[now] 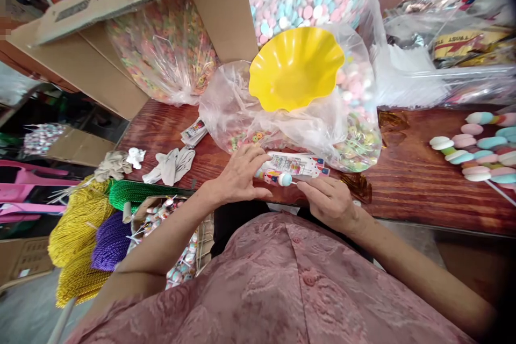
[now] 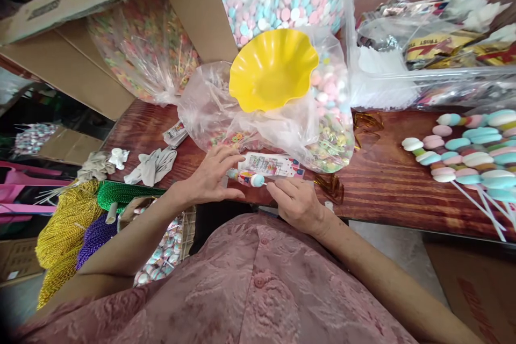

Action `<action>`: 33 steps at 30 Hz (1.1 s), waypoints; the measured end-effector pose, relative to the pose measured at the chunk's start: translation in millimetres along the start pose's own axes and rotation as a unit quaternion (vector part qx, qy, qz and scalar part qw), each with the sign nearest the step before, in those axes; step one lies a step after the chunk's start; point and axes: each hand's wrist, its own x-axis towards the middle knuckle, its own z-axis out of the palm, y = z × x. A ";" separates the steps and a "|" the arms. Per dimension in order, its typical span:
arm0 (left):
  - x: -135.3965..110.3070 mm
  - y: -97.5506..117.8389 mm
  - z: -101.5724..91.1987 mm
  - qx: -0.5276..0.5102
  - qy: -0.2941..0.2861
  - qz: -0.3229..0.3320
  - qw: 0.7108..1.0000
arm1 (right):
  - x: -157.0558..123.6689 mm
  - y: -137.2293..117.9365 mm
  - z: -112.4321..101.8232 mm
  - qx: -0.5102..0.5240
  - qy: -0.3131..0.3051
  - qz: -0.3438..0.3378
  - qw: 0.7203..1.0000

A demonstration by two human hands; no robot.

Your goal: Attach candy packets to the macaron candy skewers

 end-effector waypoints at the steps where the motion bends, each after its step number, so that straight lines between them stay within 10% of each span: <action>1: -1.4 -4.0 4.1 0.038 -0.009 0.005 0.999 | 1.4 0.1 -0.6 0.010 0.005 0.003 1.000; 8: -2.7 -7.4 30.9 0.166 -0.037 -0.041 0.985 | 18.5 -2.4 -6.3 0.117 0.015 0.121 0.986; 18: -6.3 -5.0 31.4 0.107 -0.111 -0.040 0.987 | 36.7 6.9 -6.2 0.157 -0.075 0.120 0.977; 33: 4.0 7.6 22.3 -0.155 -0.138 -0.122 0.971 | 38.2 3.7 -9.3 0.110 -0.084 0.070 0.988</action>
